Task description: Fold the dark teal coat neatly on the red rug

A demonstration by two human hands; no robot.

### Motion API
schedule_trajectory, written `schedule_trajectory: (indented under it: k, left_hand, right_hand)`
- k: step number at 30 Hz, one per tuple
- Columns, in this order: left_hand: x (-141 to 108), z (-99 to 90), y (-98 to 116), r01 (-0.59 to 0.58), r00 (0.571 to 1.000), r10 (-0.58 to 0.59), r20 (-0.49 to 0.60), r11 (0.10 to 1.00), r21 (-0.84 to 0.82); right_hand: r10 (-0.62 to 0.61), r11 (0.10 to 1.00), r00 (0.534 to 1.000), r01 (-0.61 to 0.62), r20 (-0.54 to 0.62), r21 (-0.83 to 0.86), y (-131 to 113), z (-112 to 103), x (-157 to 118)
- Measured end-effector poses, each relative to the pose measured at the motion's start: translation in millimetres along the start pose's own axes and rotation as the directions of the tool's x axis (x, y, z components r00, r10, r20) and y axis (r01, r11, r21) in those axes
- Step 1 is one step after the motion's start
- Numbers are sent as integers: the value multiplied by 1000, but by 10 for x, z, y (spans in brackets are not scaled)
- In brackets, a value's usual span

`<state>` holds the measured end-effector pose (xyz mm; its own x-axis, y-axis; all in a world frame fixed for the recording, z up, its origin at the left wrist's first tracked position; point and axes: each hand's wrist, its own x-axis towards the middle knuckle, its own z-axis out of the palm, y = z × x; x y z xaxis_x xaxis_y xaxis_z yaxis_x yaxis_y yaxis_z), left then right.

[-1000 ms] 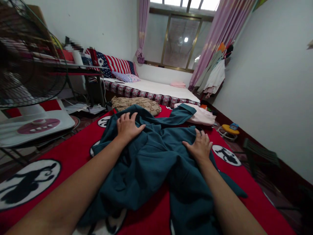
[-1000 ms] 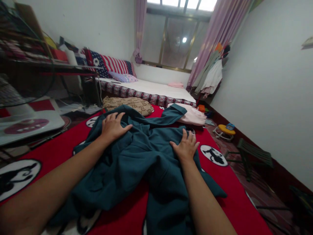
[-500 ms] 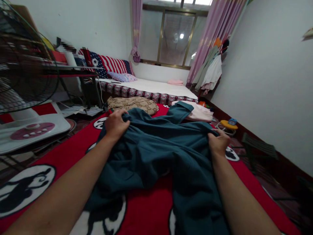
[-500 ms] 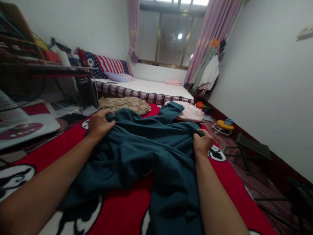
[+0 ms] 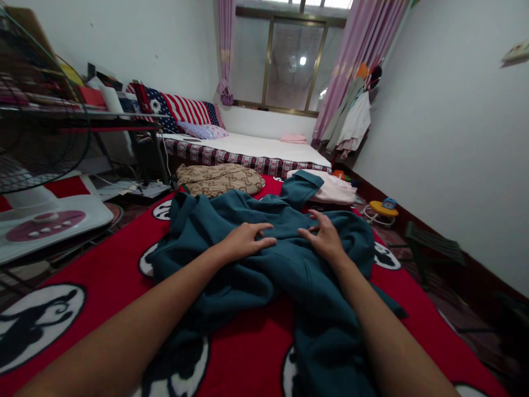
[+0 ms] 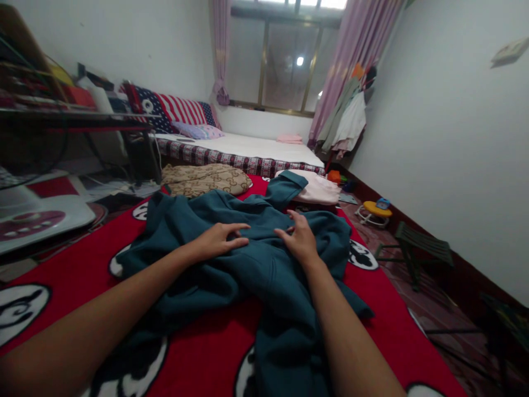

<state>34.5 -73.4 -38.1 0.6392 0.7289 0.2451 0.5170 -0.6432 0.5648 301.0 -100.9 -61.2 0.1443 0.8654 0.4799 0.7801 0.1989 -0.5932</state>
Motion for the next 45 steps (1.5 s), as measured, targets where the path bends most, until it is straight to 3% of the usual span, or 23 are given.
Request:
schedule_trajectory:
  k: [2, 5, 7, 10, 11, 12, 13, 15, 16, 17, 19, 21, 23, 27, 30, 33, 35, 36, 38, 40, 41, 43, 45]
  left_hand:
    - [-55, 25, 143, 2, 961, 28, 276, 994, -108]
    - [-170, -7, 382, -47, 763, 185, 620, 972, -232]
    - [-217, 6, 513, -61, 653, 247, 715, 959, -276]
    - [-199, 86, 579, -7, 602, 250, 758, 952, -307]
    - [-171, 109, 559, 19, 627, 225, 746, 953, -303]
    - [-136, 121, 516, 33, 687, 182, 703, 959, -281]
    - [-94, 117, 450, 30, 780, 124, 614, 972, -235]
    - [-2, 62, 255, 8, 963, 4, 268, 999, -44]
    - [42, 15, 132, 19, 999, -24, 47, 995, 94]
    - [79, -39, 0, 65, 989, -31, -141, 968, 242]
    - [118, -144, -260, 274, 936, -126, -329, 848, 453]
    - [106, -216, -460, 440, 891, -288, -352, 740, 509]
    - [69, -242, -561, 508, 861, -403, -309, 682, 526]
    - [36, -218, -551, 489, 871, -408, -275, 664, 566]
    - [58, -189, -511, 492, 869, -418, -263, 685, 537]
    - [77, -168, -425, 387, 922, -357, -150, 836, 390]
    - [83, -168, -296, 247, 967, -229, -115, 952, 180]
    - [84, -173, -214, 186, 972, -171, -159, 979, 86]
    - [89, -183, -52, 119, 939, -112, -326, 993, 3]
    - [97, -169, 44, 95, 906, -70, -418, 995, 38]
    - [102, -146, 50, 86, 912, -42, -408, 992, 92]
    - [112, -62, -21, 112, 948, -26, -318, 961, 254]
    - [121, 49, -155, 202, 970, -126, -206, 890, 409]
  right_hand:
    - [76, 988, 987, -56, 141, -144, -4, 95, -54]
    - [119, 951, 964, -43, 236, -306, 26, 119, -82]
    - [135, 941, 953, -36, 273, -337, 28, 94, -73]
    - [164, 943, 945, -67, 282, -325, 1, 64, -65]
    - [164, 948, 948, -76, 272, -309, -9, 60, -70]
    - [164, 952, 952, -84, 260, -295, -15, 60, -77]
    - [167, 955, 955, -93, 247, -283, -16, 61, -85]
    - [165, 963, 961, -108, 221, -249, -4, 66, -98]
    - [160, 967, 966, -112, 202, -230, 7, 70, -102]
    - [153, 970, 972, -114, 178, -214, 19, 73, -106]
    - [131, 973, 984, -104, 124, -205, 37, 79, -117]
    - [111, 967, 989, -84, 102, -240, 37, 82, -131]
    - [95, 953, 983, -45, 154, -301, 18, 79, -143]
    - [85, 914, 952, 42, 293, -402, -53, 60, -132]
    - [132, 898, 937, 25, 325, -439, -112, 54, -107]
    - [170, 899, 934, -17, 314, -438, -161, 62, -81]
    - [151, 949, 953, -66, 261, -309, -173, 65, -52]
    - [142, 978, 969, -105, 204, -182, -169, 63, -32]
    - [164, 975, 986, -167, 32, 144, -140, 58, 13]
    - [239, 898, 964, -173, -117, 405, -84, 58, 51]
    - [273, 863, 950, -173, -150, 475, -50, 64, 61]
    - [322, 838, 937, -216, -136, 502, 23, 88, 61]
    - [336, 854, 940, -279, -56, 439, 88, 120, 38]
